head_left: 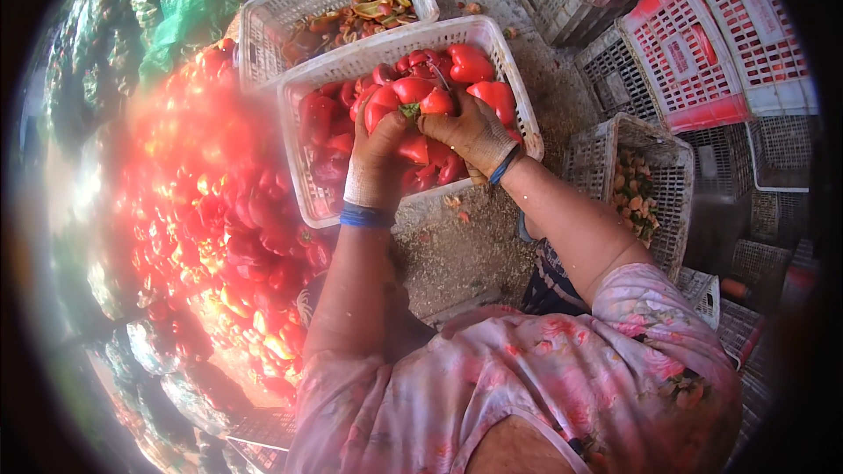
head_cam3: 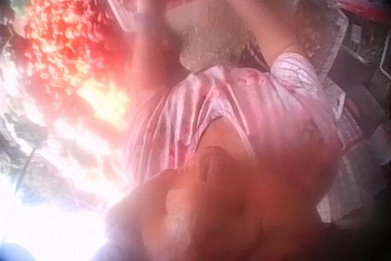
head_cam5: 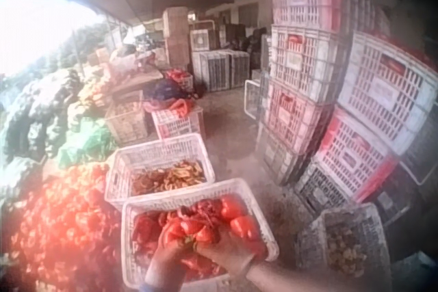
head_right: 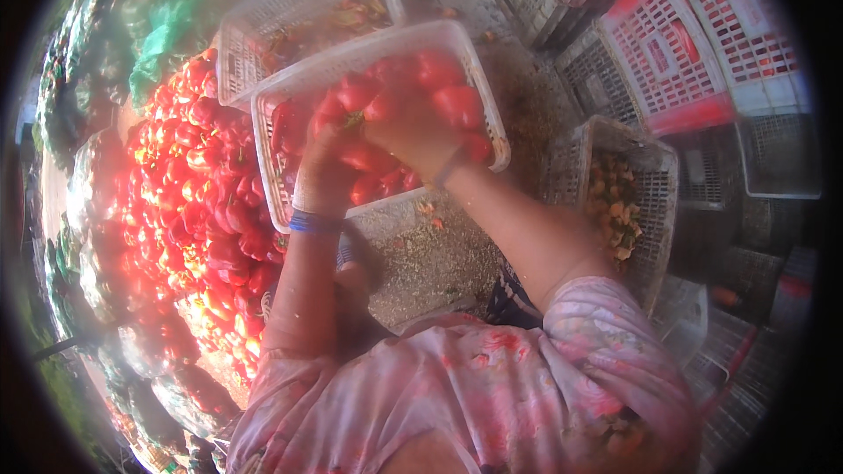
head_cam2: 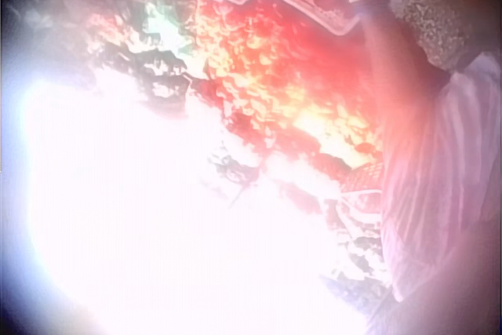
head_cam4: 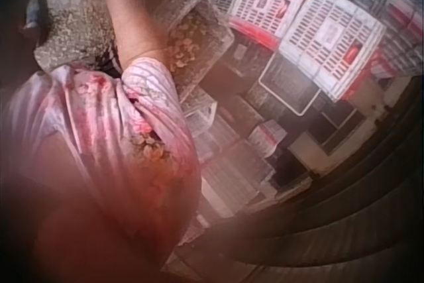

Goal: The person removes the stems and cores from red bell peppers using a knife and places the peppers into a plastic crate.

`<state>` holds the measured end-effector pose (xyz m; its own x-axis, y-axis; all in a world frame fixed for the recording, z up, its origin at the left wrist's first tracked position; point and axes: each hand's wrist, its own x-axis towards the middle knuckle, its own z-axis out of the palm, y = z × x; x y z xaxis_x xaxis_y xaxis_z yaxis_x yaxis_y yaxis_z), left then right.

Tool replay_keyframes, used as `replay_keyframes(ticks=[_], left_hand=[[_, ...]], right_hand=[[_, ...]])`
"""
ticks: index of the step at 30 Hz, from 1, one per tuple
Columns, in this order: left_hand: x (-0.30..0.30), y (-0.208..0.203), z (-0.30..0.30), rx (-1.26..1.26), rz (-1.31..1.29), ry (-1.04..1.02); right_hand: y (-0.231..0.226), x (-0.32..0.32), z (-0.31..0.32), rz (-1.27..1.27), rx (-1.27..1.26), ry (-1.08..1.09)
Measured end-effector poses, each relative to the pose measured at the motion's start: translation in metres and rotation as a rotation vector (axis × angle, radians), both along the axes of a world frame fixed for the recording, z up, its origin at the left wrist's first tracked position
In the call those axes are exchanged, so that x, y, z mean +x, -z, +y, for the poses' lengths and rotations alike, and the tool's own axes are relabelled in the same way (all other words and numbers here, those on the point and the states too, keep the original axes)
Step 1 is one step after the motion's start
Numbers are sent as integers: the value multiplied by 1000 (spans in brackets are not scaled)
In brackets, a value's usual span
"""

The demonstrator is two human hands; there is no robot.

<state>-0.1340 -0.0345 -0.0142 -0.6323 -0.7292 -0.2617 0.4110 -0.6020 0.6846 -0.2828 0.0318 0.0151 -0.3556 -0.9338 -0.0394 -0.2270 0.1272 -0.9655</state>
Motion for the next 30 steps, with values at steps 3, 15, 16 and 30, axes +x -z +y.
replay_keyframes(ticks=[3, 15, 16, 30], left_hand=[[4, 13, 2, -179, -121, -53], [25, -16, -1, 166, -93, 58], [28, -14, -3, 167, -109, 70], [54, 10, -30, 367, 46, 176]], right_hand=[[31, 4, -3, 204, 11, 2], [41, -21, 1, -1104, 204, -441], [37, -18, 1, -1136, 161, -433], [64, 9, -11, -1021, -151, -552]])
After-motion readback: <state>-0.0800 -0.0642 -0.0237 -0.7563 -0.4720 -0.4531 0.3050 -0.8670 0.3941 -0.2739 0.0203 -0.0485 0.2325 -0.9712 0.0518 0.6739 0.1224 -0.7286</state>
